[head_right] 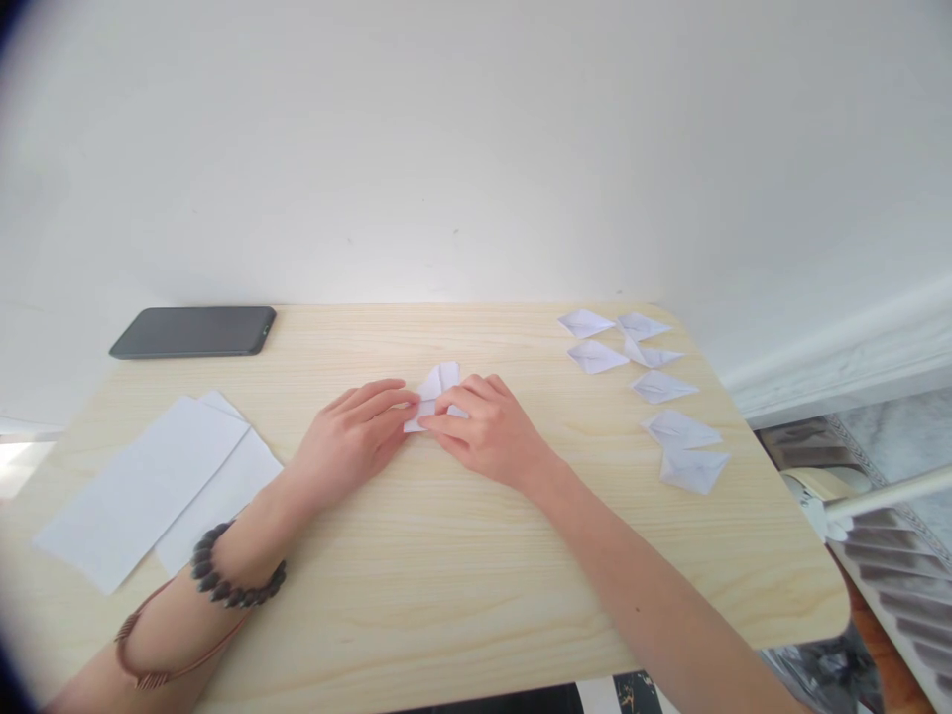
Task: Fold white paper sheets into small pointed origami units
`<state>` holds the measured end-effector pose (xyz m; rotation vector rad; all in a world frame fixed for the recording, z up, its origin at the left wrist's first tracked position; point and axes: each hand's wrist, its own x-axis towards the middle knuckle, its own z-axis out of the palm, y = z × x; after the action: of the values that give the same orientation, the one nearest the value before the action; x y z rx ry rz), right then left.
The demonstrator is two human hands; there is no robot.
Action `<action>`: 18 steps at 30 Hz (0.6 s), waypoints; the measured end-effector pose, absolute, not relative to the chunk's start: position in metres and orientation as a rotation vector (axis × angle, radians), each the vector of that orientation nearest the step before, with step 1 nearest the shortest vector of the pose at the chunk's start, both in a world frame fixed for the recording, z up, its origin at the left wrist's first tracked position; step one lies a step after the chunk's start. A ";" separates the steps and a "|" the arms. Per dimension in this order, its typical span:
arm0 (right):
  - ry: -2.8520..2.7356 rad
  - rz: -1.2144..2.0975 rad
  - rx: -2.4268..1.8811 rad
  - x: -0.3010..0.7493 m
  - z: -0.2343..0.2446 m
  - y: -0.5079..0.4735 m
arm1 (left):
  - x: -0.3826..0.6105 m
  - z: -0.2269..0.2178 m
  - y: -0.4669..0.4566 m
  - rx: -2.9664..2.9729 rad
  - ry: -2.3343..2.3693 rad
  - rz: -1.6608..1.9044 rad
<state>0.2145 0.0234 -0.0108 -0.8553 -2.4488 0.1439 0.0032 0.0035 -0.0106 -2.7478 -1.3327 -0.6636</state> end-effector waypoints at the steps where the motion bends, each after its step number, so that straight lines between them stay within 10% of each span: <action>1: -2.444 0.136 -0.910 0.215 -0.011 0.025 | 0.004 -0.011 0.003 -2.743 -1.335 -0.661; 18: -2.132 0.524 -1.320 0.215 -0.019 0.039 | 0.014 -0.008 -0.010 -2.772 -1.371 -0.507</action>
<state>0.2155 0.0386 -0.0190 -1.3196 -2.1318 0.5238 0.0143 -0.0096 -0.0082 -2.7717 -1.3706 -0.5075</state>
